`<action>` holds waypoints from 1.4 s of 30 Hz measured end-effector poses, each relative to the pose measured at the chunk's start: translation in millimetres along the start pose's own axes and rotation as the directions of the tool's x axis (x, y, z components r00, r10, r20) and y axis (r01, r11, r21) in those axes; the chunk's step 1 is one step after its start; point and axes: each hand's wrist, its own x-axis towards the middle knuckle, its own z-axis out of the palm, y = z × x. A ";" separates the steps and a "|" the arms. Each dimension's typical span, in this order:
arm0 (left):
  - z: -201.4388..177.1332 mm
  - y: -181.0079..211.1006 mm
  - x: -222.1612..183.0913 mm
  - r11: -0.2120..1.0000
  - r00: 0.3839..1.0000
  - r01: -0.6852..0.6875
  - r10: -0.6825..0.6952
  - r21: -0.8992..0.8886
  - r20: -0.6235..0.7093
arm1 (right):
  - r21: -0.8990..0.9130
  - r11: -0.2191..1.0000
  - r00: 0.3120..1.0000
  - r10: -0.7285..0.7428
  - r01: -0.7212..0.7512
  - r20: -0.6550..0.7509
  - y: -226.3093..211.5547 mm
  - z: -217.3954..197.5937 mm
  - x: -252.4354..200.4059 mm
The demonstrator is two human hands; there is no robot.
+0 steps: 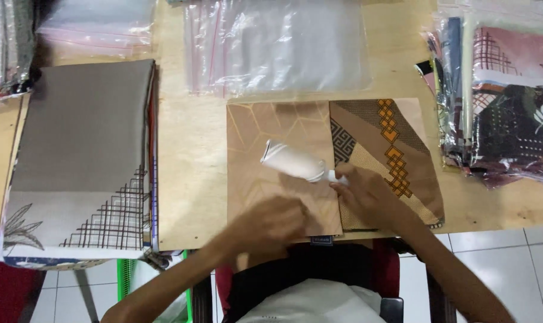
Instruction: Using a lint roller to remove lint and debris from a scarf on a table before packaging.
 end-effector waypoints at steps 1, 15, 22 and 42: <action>-14.6 8.6 12.6 1.000 1.000 0.004 -0.004 0.008 -0.001 | 0.001 1.000 1.000 -0.008 0.008 0.003 -13.1 -4.0 11.1; -21.7 31.8 22.6 0.991 0.900 0.062 -0.106 0.117 0.423 | -0.394 0.905 0.987 -0.129 0.158 0.098 72.6 45.6 121.9; -29.3 38.6 27.2 0.918 0.828 -0.120 -0.118 0.378 0.549 | -0.341 0.920 0.981 -0.195 0.190 0.020 84.2 38.4 148.7; -63.6 1.4 16.5 0.919 0.915 0.342 -0.279 -0.194 0.291 | -0.234 0.956 0.980 -0.193 0.176 -0.050 -2.1 27.5 130.8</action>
